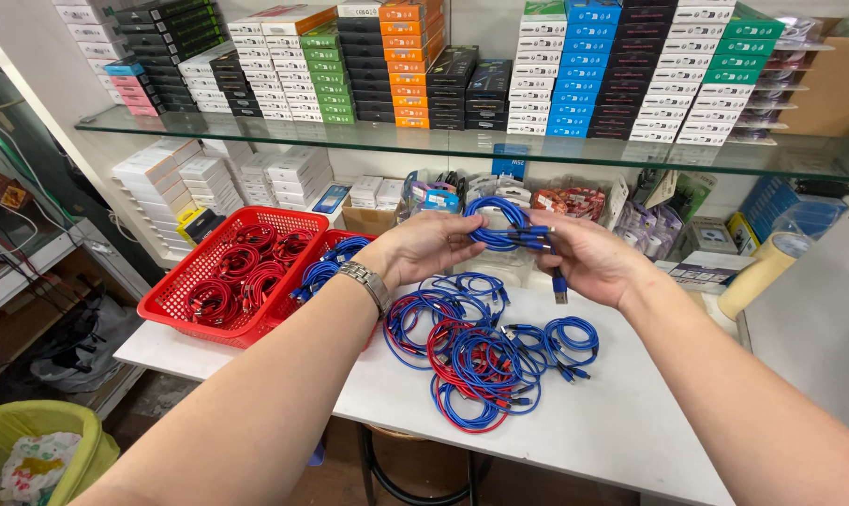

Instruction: The person coils red and blue USB cables by hand and places them into red plastic baskets on a table. The person repeatedly picks up tangled cables, untangles them, coils them, and deposits them into the baskets.

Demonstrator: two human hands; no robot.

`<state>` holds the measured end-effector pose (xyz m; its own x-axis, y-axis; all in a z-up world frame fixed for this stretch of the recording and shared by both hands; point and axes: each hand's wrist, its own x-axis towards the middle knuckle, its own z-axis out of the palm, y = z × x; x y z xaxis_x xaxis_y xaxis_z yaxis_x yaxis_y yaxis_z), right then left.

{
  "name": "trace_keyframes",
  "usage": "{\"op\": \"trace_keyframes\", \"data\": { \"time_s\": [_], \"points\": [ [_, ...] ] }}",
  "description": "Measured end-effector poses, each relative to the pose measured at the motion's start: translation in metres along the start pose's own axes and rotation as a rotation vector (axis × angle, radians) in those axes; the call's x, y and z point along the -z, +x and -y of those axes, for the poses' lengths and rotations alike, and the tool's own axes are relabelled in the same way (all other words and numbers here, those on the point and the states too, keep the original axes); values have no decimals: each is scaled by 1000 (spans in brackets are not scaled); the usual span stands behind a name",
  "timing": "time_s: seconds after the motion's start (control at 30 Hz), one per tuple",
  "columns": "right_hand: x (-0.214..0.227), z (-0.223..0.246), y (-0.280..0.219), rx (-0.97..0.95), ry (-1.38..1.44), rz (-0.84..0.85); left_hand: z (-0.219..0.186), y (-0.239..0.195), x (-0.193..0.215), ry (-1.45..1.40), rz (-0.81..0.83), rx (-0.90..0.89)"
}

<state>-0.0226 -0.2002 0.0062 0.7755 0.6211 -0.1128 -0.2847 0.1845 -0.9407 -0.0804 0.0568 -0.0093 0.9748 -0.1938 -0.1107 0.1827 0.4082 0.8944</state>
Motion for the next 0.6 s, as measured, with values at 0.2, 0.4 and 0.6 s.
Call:
{"op": "trace_keyframes", "data": {
  "time_s": [0.2, 0.4, 0.6],
  "points": [
    [-34, -65, -16, 213, 139, -271, 21, 12, -23, 125, -282, -252],
    [-71, -87, -30, 372, -85, -156, 37, 1, -46, 487, -594, -328],
    [-53, -43, -39, 448, -917, -348, 31, -3, -50, 793, -392, -370]
  ]
}}
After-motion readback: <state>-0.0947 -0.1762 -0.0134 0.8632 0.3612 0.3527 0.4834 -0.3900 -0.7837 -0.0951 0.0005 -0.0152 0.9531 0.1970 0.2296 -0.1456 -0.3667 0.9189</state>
